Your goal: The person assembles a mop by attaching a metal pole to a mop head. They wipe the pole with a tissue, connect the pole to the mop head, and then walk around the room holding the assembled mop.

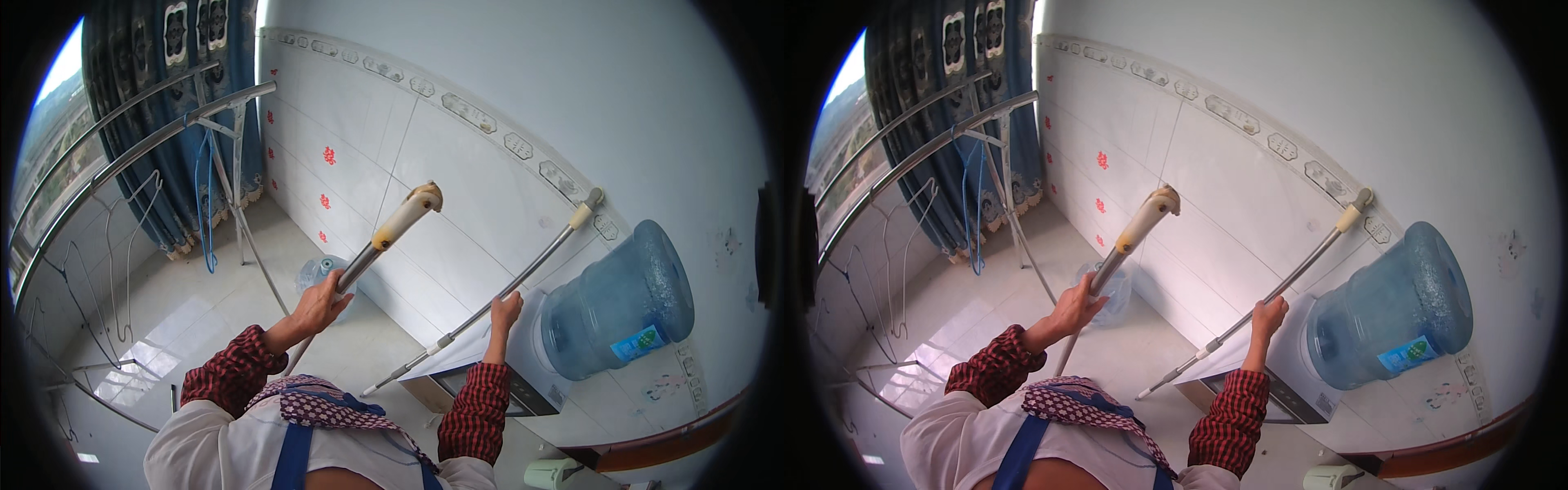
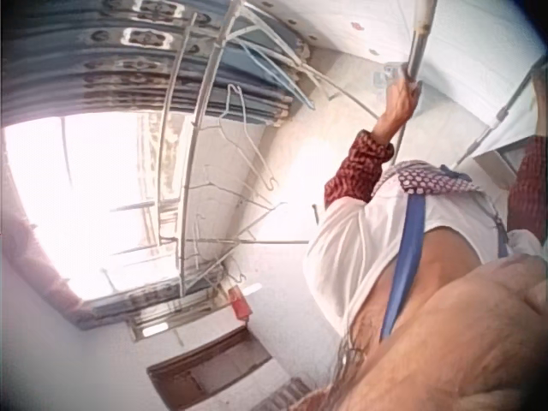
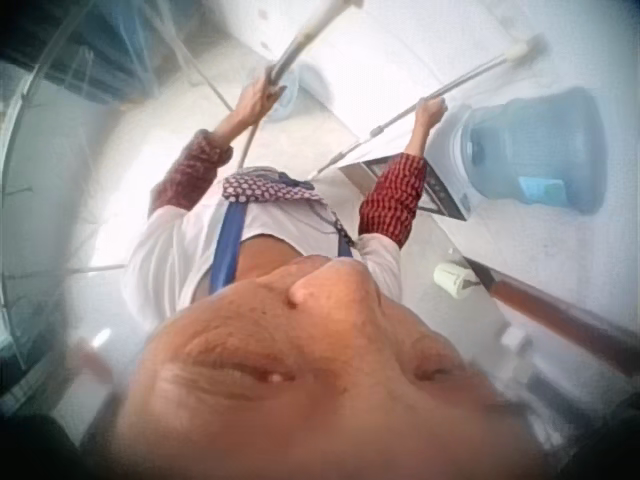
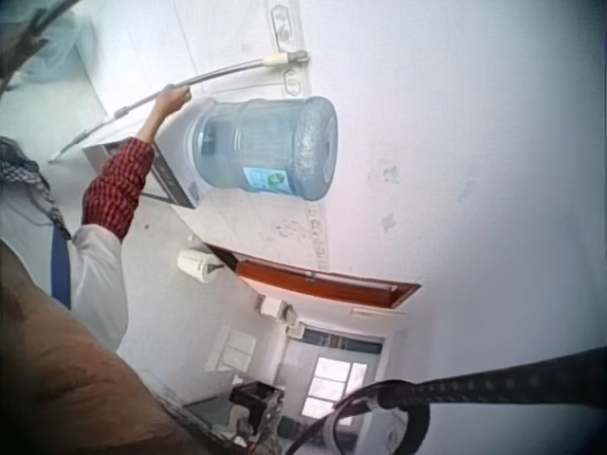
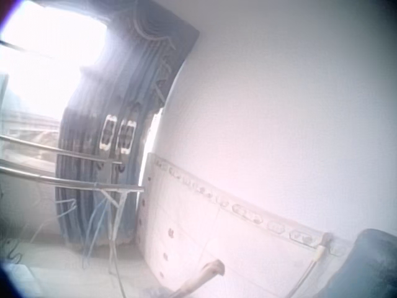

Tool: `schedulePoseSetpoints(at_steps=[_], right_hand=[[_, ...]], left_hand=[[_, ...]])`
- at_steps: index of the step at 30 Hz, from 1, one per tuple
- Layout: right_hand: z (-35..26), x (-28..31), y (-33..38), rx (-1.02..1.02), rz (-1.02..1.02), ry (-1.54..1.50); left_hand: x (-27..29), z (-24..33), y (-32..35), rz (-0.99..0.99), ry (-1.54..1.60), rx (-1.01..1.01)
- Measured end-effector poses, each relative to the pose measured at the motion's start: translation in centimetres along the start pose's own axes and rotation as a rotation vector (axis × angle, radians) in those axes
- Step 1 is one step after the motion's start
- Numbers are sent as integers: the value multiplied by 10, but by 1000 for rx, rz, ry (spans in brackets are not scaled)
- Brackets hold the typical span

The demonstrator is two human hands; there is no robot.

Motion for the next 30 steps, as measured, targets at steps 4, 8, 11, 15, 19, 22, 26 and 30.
schedulePoseSetpoints(at_steps=[4,8,11,15,19,22,26,30], right_hand=[[-32,-6,43,21,-225,-152],[-85,-23,156,233,-882,-407],[-107,-3,205,207,-1206,-786],[-125,64,227,351,-1114,-1226],[-126,105,269,120,-997,-1328],[-93,110,295,-121,-942,-1405],[-44,152,340,-207,-653,-1465],[-2,214,382,-327,-291,-1502]], left_hand=[[3,15,3,-54,81,-13],[-5,36,6,-49,112,-120],[-18,57,13,-84,174,-195],[-34,73,45,-196,196,-270],[-66,98,79,-371,267,-322],[-82,112,113,-465,334,-372],[-86,132,160,-555,568,-407],[-109,136,233,-888,838,-210]])
Point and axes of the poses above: each hand's wrist, its own y-axis away from the middle knuckle, its own x-axis out of the back of the hand, z = x × y, the point moved 6 cm from there along -y, towards the middle knuckle, and after that the axes turned 11 degrees about -x, right-handed, at the moved point
